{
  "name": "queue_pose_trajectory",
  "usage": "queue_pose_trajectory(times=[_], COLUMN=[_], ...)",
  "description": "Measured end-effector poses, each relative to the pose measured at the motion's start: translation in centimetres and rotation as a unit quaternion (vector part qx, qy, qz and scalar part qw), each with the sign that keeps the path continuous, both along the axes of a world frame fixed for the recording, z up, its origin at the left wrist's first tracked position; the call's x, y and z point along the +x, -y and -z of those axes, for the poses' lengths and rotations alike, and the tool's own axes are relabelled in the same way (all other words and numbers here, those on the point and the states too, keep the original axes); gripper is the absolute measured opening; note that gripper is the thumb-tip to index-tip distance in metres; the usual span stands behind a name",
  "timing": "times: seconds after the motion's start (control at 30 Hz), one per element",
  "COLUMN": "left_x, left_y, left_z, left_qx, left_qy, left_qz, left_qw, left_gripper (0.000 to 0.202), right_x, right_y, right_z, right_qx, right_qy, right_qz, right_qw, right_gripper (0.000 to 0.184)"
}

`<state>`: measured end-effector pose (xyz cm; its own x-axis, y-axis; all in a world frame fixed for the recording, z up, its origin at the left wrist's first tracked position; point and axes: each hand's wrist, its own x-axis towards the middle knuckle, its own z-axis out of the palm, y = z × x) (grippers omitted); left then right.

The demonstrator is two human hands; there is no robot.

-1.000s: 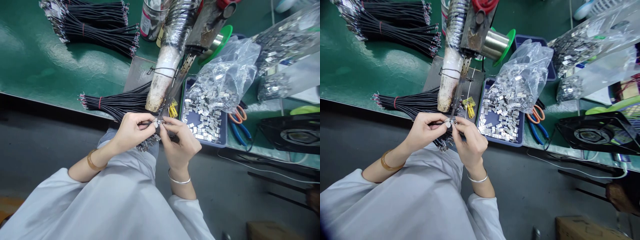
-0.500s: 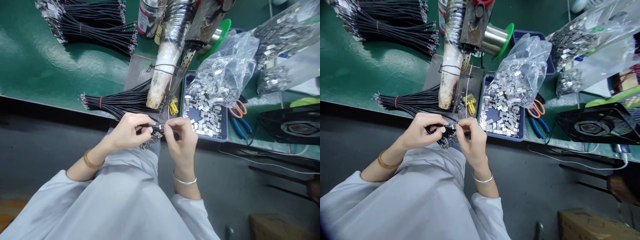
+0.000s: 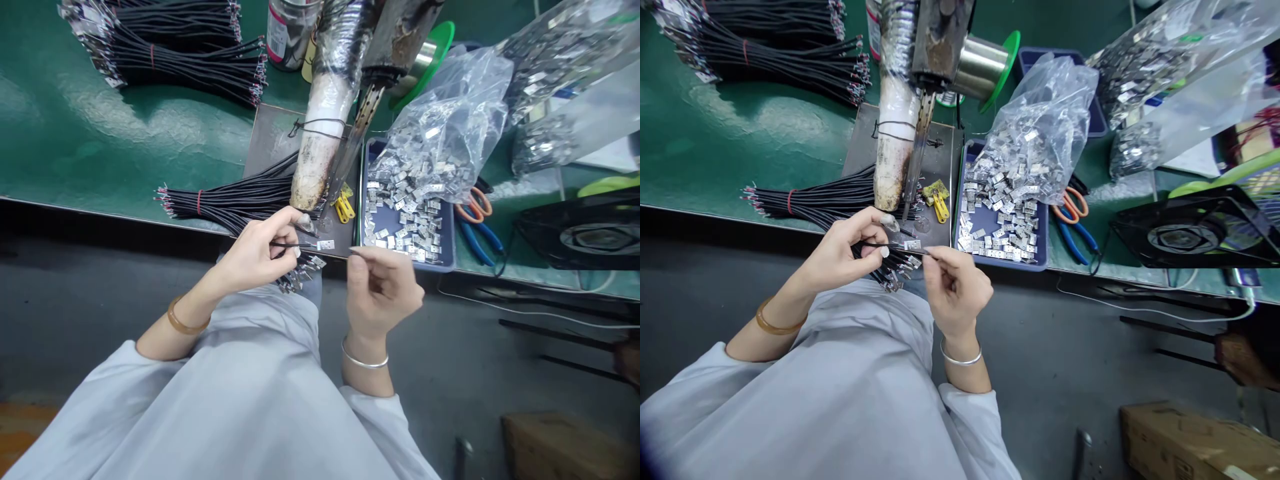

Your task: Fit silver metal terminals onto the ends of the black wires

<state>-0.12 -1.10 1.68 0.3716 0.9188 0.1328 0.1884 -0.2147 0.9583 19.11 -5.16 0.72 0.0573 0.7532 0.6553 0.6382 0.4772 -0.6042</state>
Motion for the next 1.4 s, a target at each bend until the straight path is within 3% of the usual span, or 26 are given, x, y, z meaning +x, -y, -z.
queue_pose_trajectory(times=[0.2,0.47,0.57,0.63,0.7,0.77,0.83,0.93,1.0,1.23,1.4], left_x=[0.0,0.1,0.4,0.6,0.6,0.6,0.7,1.0,1.2,2.0,2.6], left_y=[0.0,-0.2,-0.2,-0.1,0.0,0.0,0.0,0.0,0.0,0.0,0.1], left_z=[0.2,0.3,0.4,0.5,0.5,0.4,0.3,0.3,0.4,0.2,0.2], left_qx=[0.042,0.036,0.036,0.028,0.013,-0.006,-0.023,-0.035,-0.034,-0.004,-0.011], left_qy=[-0.06,-0.06,-0.036,-0.023,-0.011,0.015,0.052,0.095,0.105,0.104,0.073], left_qz=[0.013,0.014,-0.018,-0.033,-0.033,-0.036,-0.048,-0.073,-0.089,-0.122,-0.15], left_qw=[0.997,0.997,0.999,0.999,0.999,0.999,0.997,0.992,0.99,0.987,0.986], left_gripper=[0.033,0.014,0.015,0.015,0.015,0.017,0.018,0.018,0.016,0.013,0.016], right_x=[-1.2,-1.8,-1.9,-2.0,-2.2,-2.3,-2.3,-1.9,-1.5,-1.2,-1.7], right_y=[-0.7,-1.2,-1.1,-1.0,-1.0,-0.9,-0.9,-0.8,-0.7,-0.8,-1.7], right_z=[-0.4,0.1,0.3,0.4,0.4,0.4,0.3,0.2,0.2,1.2,1.0], right_qx=[-0.026,0.037,0.012,-0.065,-0.158,-0.203,-0.173,-0.049,0.007,0.012,0.047], right_qy=[0.179,0.176,0.136,0.057,-0.043,-0.117,-0.159,-0.211,-0.215,-0.04,0.052], right_qz=[-0.072,-0.054,-0.047,-0.064,-0.102,-0.124,-0.089,-0.015,-0.003,-0.021,-0.01], right_qw=[0.981,0.982,0.99,0.994,0.981,0.964,0.968,0.976,0.977,0.999,0.997], right_gripper=[0.008,0.01,0.009,0.008,0.009,0.012,0.014,0.003,0.009,0.015,0.015])
